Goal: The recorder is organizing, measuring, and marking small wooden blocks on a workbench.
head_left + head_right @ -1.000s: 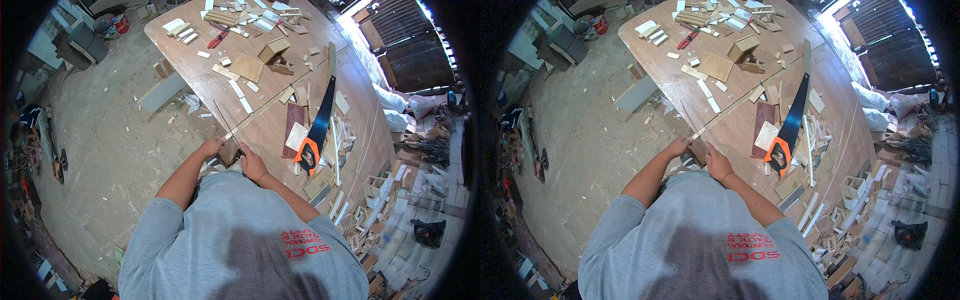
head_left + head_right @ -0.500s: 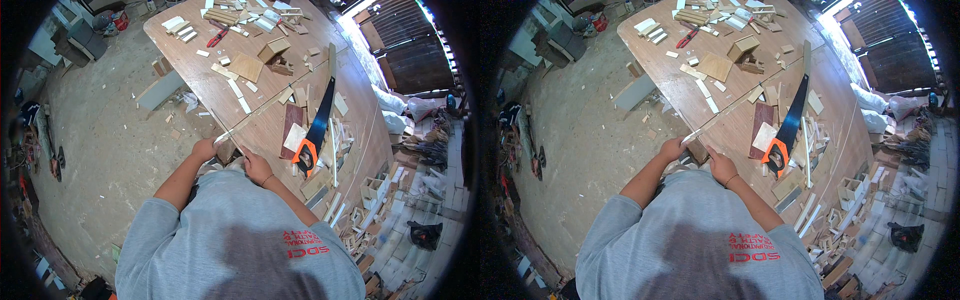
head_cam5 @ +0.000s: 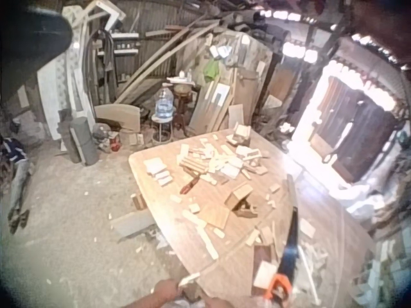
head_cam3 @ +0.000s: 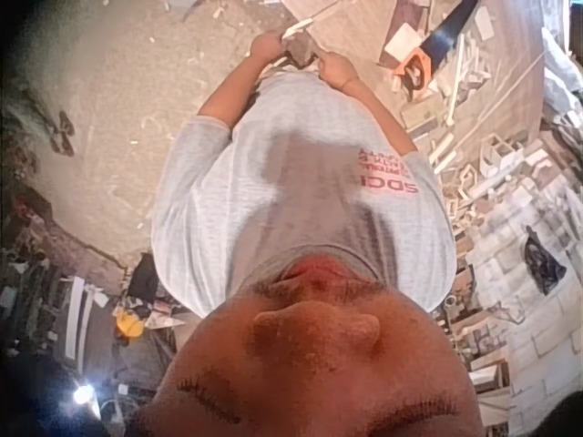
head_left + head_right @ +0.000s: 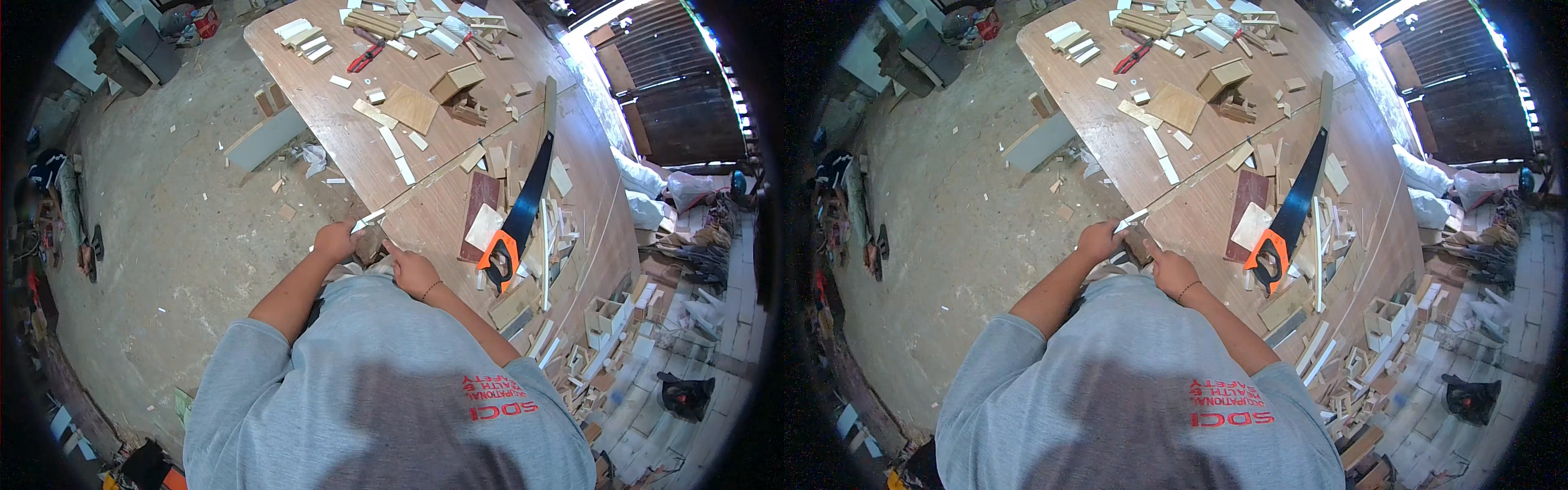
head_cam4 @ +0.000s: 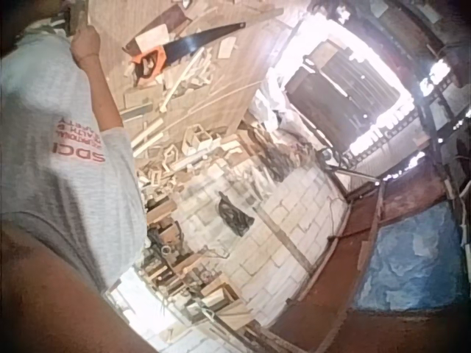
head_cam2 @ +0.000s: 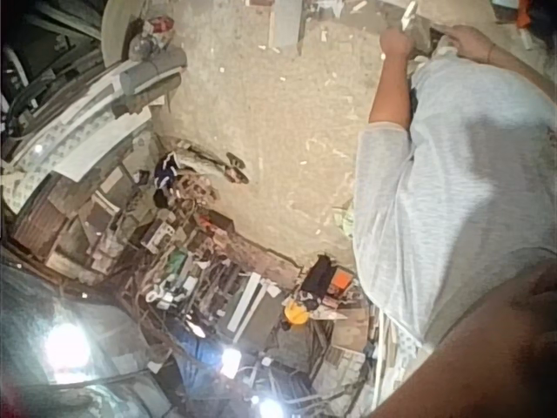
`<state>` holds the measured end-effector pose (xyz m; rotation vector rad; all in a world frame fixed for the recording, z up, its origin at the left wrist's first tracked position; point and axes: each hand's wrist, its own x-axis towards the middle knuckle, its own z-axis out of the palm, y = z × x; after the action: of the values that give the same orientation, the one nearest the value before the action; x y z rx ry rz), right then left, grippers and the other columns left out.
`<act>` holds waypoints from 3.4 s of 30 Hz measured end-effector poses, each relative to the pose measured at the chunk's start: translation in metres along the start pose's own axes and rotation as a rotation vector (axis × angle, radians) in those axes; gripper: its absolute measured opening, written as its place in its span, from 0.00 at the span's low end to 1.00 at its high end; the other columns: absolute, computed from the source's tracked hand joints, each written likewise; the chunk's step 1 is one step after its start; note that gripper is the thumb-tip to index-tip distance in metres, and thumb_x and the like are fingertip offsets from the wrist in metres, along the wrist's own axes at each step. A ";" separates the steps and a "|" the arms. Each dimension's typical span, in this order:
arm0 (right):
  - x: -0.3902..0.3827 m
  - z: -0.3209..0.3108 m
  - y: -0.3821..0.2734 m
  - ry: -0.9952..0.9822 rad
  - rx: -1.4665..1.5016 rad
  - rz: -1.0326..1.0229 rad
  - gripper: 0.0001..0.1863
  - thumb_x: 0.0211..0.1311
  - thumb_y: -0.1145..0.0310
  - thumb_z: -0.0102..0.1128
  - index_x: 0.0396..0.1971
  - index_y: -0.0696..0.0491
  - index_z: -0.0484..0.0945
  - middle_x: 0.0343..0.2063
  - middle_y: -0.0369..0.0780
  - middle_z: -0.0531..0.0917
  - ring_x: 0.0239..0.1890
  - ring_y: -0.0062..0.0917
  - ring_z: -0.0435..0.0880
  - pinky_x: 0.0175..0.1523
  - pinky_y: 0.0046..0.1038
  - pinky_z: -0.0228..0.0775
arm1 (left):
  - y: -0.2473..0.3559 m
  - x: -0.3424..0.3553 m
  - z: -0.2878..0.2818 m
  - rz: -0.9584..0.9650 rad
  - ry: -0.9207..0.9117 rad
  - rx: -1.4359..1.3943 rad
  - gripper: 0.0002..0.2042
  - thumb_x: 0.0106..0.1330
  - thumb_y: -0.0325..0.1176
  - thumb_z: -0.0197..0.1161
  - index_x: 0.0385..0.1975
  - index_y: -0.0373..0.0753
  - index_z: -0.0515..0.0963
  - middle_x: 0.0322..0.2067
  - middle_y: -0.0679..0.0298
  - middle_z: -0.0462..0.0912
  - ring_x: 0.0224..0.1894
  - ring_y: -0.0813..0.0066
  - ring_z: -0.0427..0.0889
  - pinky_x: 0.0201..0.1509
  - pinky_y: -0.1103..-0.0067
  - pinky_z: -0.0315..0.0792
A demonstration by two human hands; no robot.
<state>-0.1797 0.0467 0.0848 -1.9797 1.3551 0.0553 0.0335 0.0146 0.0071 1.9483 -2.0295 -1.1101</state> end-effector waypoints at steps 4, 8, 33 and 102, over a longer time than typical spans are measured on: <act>0.002 0.004 -0.004 -0.005 0.000 0.017 0.28 0.58 0.69 0.47 0.62 0.46 0.60 0.29 0.51 0.77 0.32 0.45 0.78 0.38 0.42 0.71 | 0.002 -0.001 0.004 -0.009 0.017 0.028 0.17 0.61 0.50 0.55 0.34 0.41 0.73 0.27 0.52 0.80 0.33 0.50 0.80 0.36 0.61 0.72; 0.002 0.008 -0.003 -0.003 -0.065 0.048 0.29 0.59 0.69 0.46 0.63 0.42 0.59 0.31 0.51 0.76 0.32 0.45 0.78 0.38 0.42 0.71 | 0.000 -0.001 0.005 0.023 0.040 0.016 0.17 0.60 0.50 0.55 0.33 0.40 0.73 0.27 0.51 0.80 0.33 0.49 0.80 0.36 0.61 0.72; 0.015 0.026 0.021 0.087 -0.038 -0.020 0.28 0.62 0.68 0.45 0.64 0.40 0.57 0.30 0.50 0.78 0.31 0.45 0.79 0.37 0.42 0.72 | -0.038 0.067 -0.035 -0.029 -0.594 -0.289 0.21 0.60 0.56 0.57 0.34 0.42 0.82 0.15 0.65 0.73 0.17 0.76 0.69 0.21 0.77 0.64; -0.026 -0.003 0.030 0.155 0.123 0.017 0.26 0.63 0.69 0.44 0.63 0.44 0.60 0.36 0.52 0.78 0.38 0.45 0.78 0.45 0.39 0.69 | -0.030 0.066 -0.030 -0.099 -0.459 -0.350 0.26 0.51 0.59 0.62 0.23 0.36 0.82 0.16 0.60 0.77 0.18 0.71 0.74 0.22 0.74 0.67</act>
<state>-0.2177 0.0603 0.0820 -1.9013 1.4380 -0.1728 0.0641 -0.0548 -0.0141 1.7473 -1.7625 -1.9346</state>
